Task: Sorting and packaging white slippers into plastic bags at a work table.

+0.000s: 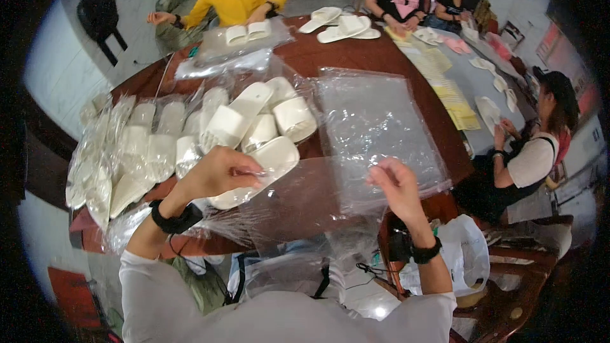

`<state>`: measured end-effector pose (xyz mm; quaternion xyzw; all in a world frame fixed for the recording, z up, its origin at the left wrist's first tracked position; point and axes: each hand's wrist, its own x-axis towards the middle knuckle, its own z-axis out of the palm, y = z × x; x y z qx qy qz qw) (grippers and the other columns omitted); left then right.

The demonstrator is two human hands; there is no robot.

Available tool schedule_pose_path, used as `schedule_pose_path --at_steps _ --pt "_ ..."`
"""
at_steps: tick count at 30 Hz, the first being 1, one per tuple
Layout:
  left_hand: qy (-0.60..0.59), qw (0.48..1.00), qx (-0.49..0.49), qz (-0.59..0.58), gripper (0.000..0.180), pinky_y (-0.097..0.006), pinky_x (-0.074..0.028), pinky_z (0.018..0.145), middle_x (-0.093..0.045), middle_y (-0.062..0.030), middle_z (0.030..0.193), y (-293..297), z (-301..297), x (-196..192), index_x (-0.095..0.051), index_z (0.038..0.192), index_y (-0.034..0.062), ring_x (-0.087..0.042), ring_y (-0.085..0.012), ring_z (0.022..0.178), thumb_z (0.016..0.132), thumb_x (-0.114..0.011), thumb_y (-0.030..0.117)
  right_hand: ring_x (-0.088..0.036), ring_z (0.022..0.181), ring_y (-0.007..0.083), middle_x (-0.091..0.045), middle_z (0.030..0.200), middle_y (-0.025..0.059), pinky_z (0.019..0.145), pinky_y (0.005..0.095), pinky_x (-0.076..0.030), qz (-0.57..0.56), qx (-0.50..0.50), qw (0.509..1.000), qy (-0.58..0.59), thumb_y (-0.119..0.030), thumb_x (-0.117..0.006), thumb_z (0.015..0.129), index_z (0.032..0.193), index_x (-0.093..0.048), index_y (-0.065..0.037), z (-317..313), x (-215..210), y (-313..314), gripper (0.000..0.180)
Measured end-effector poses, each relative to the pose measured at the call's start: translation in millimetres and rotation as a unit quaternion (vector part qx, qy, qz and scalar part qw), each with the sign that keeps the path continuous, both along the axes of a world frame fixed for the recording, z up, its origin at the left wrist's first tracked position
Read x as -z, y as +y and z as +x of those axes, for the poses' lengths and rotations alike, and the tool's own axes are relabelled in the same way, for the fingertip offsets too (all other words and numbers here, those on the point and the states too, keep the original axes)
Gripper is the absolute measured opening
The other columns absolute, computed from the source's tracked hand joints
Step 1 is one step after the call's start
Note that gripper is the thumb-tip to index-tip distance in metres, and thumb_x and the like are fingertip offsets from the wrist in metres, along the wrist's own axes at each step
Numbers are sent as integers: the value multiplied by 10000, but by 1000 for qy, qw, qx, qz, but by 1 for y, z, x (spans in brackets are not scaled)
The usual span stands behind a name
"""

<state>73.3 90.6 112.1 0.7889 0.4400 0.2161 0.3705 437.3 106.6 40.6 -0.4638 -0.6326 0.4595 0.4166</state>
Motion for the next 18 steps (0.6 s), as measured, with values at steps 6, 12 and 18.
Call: schedule_pose_path --at_steps 6,12,18 --pt "-140 968 -100 -181 191 -225 -525 600 -705 -113 813 9 -5 -11 -691 972 -50 -654 -97 687 884 -663 118 -626 719 93 -653 808 28 653 240 -524 -46 16 997 62 -199 -597 937 949 -614 -22 17 -5 -2 178" --pt "-212 952 -62 -214 296 -218 -497 561 -685 -69 803 26 6 -10 -675 1017 10 -634 -103 619 930 -612 286 -634 912 135 -676 964 70 796 282 -522 -150 -149 975 65 -165 -606 929 1092 -633 -21 56 23 -33 219" --pt "-259 925 -64 -271 355 -222 -493 581 -652 -69 868 64 38 -8 -618 1089 4 -613 -108 639 945 -582 326 -633 745 120 -644 832 27 718 270 -516 -193 -36 976 88 -179 -563 957 958 -600 -25 98 42 -62 159"
